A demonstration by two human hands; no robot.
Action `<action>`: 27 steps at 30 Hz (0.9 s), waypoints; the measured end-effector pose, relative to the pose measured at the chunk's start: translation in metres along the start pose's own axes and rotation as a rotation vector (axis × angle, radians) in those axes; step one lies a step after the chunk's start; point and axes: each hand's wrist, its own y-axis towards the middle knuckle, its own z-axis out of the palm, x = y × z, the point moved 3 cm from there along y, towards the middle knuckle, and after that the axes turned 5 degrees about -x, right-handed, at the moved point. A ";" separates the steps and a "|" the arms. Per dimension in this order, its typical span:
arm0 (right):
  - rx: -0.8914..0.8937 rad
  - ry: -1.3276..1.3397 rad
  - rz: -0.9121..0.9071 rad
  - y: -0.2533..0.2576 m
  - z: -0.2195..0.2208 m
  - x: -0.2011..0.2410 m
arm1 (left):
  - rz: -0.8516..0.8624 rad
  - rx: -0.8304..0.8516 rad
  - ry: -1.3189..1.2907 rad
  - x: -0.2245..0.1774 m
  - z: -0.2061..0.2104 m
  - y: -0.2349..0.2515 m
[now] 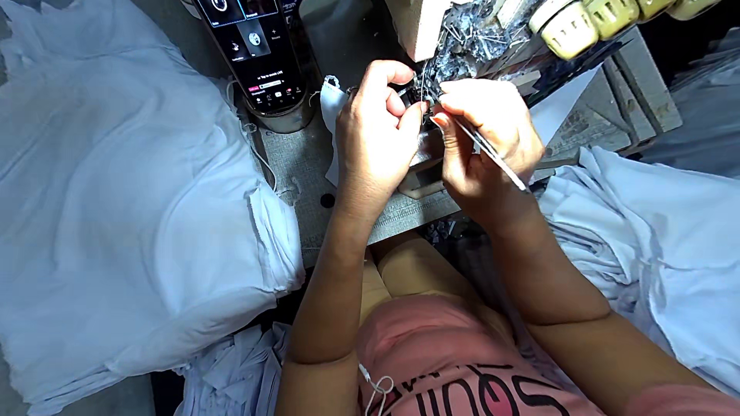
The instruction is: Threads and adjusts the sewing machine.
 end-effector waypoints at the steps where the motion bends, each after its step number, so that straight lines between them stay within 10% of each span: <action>1: 0.018 -0.019 0.001 0.000 0.001 0.001 | 0.003 -0.002 -0.003 0.000 0.000 0.000; 27: -0.139 0.213 0.028 -0.002 -0.013 0.004 | -0.008 -0.015 -0.010 0.000 0.001 -0.001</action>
